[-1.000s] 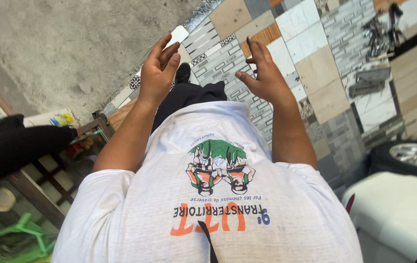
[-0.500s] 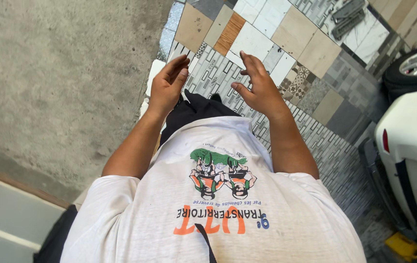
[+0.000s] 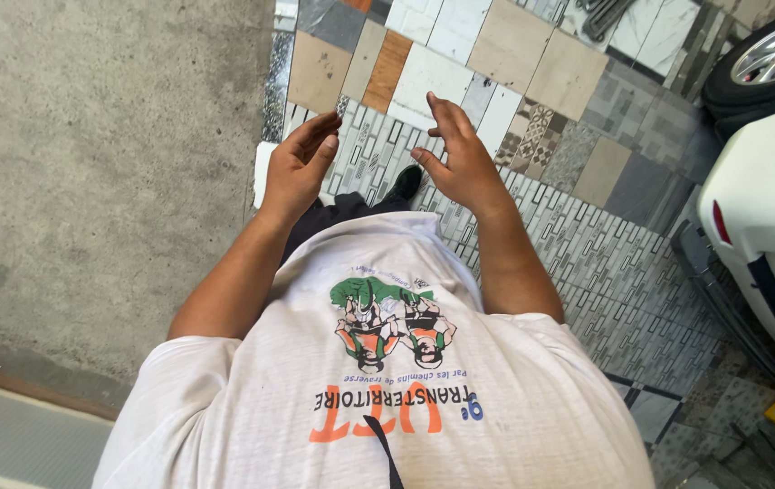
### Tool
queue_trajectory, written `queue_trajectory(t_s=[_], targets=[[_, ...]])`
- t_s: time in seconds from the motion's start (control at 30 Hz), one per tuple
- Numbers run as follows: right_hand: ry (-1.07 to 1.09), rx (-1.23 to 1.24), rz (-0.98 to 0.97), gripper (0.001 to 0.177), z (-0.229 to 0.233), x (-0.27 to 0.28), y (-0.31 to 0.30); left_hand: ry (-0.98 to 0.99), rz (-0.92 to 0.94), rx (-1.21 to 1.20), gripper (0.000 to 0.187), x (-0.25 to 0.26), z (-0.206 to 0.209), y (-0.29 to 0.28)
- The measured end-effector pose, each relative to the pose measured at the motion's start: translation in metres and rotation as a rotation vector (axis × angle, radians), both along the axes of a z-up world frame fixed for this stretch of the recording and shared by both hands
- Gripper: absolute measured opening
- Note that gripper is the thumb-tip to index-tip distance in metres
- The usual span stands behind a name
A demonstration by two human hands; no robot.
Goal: The person sorts various mechanical tools including wrenches and screwdrivers by picking them up from the floor and placing them into green plastic storage bins on a shelf.
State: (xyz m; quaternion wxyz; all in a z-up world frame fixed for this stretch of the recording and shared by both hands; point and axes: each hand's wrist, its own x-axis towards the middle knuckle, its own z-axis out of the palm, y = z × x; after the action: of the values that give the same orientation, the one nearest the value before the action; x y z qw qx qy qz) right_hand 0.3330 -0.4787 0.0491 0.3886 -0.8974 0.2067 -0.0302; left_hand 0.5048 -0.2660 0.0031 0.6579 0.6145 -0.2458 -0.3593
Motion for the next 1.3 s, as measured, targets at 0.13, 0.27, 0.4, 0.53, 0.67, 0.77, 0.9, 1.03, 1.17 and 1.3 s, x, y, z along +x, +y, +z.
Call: queue_trajectory(t_s=[0.13, 0.27, 0.4, 0.53, 0.67, 0.77, 0.9, 1.03, 1.17, 1.3], targets=[[-0.075, 0.036, -0.069, 0.079, -0.006, -0.023, -0.042, -0.012, -0.031, 0.051, 0.042, -0.015, 0.009, -0.039], [-0.119, 0.085, -0.158, 0.077, -0.019, -0.051, -0.089, 0.005, -0.103, 0.109, 0.042, -0.030, 0.011, -0.083], [-0.119, 0.069, -0.225, 0.075, -0.027, -0.086, -0.128, 0.043, -0.154, 0.104, 0.043, -0.047, 0.012, -0.134], [-0.133, 0.103, -0.285, 0.075, -0.031, -0.120, -0.164, 0.057, -0.210, 0.070, 0.045, -0.068, 0.013, -0.184], [-0.147, 0.109, -0.337, 0.073, -0.040, -0.143, -0.194, -0.017, -0.290, 0.119, 0.043, -0.087, 0.009, -0.217], [-0.144, 0.128, -0.386, 0.071, -0.047, -0.149, -0.205, 0.080, -0.313, 0.088, 0.041, -0.097, 0.007, -0.239], [-0.181, 0.212, -0.426, 0.069, -0.060, -0.152, -0.213, 0.023, -0.345, 0.125, 0.039, -0.088, 0.011, -0.256], [-0.154, 0.218, -0.464, 0.068, -0.072, -0.144, -0.231, 0.040, -0.293, 0.085, 0.037, -0.059, 0.002, -0.279], [-0.098, 0.098, -0.525, 0.068, -0.067, -0.127, -0.254, 0.097, -0.295, 0.079, 0.036, -0.027, -0.013, -0.316], [-0.103, 0.143, -0.622, 0.067, -0.049, -0.111, -0.279, 0.150, -0.373, 0.045, 0.037, 0.007, -0.012, -0.367]])
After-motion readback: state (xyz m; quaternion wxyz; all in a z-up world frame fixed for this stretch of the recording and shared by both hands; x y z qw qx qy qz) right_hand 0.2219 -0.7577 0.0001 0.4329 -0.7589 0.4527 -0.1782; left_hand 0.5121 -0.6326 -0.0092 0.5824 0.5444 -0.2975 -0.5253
